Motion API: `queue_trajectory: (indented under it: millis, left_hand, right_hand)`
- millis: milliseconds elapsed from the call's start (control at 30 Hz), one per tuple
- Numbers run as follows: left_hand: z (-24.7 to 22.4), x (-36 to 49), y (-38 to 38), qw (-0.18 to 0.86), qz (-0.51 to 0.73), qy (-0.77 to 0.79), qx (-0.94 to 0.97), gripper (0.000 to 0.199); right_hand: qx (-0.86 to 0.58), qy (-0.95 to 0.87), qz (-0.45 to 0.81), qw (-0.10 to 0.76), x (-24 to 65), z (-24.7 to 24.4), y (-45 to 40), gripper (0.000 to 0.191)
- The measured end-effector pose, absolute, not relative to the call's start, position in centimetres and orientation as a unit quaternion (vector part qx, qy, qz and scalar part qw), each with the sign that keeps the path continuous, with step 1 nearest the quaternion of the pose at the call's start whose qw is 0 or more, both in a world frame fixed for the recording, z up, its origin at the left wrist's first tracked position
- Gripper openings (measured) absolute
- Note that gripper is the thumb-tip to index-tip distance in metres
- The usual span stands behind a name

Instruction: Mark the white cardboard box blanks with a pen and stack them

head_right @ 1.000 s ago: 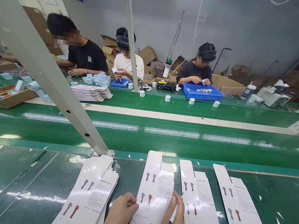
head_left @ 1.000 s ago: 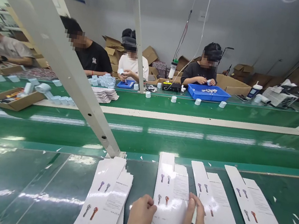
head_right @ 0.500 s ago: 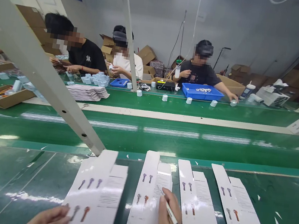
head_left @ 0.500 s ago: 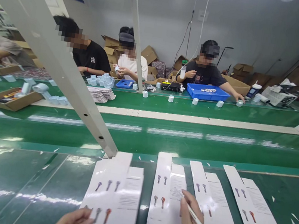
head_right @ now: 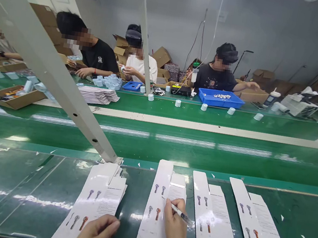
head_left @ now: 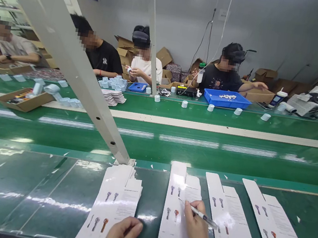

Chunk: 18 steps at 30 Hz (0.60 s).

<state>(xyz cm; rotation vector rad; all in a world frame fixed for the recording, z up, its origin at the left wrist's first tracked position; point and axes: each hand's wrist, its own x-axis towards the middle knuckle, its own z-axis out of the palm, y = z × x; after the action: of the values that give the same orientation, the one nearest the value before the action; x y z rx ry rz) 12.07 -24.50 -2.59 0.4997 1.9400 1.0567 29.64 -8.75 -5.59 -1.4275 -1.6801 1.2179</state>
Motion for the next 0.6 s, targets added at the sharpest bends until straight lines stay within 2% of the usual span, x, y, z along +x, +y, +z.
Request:
queue_trajectory:
  millis: [167,267,533,600]
  left_hand:
    - [-3.6,13.9,-20.2,0.442,0.405,0.782,0.168,0.022]
    - [-4.1,14.8,-18.6,0.449,0.387,0.791,0.154,0.011]
    - [-4.4,15.6,-17.8,0.469,0.380,0.783,0.150,0.022]
    - [-4.6,15.6,-17.9,0.477,0.381,0.779,0.146,0.023]
  right_hand:
    - [-0.496,-0.637,0.477,0.346,31.2,-5.5,-11.4,0.034]
    - [-0.452,-0.665,0.492,0.334,32.2,-6.7,-13.5,0.036]
    - [-0.438,-0.706,0.469,0.300,31.9,-8.1,-14.5,0.036]
    - [-0.438,-0.695,0.476,0.314,31.9,-8.0,-14.4,0.036]
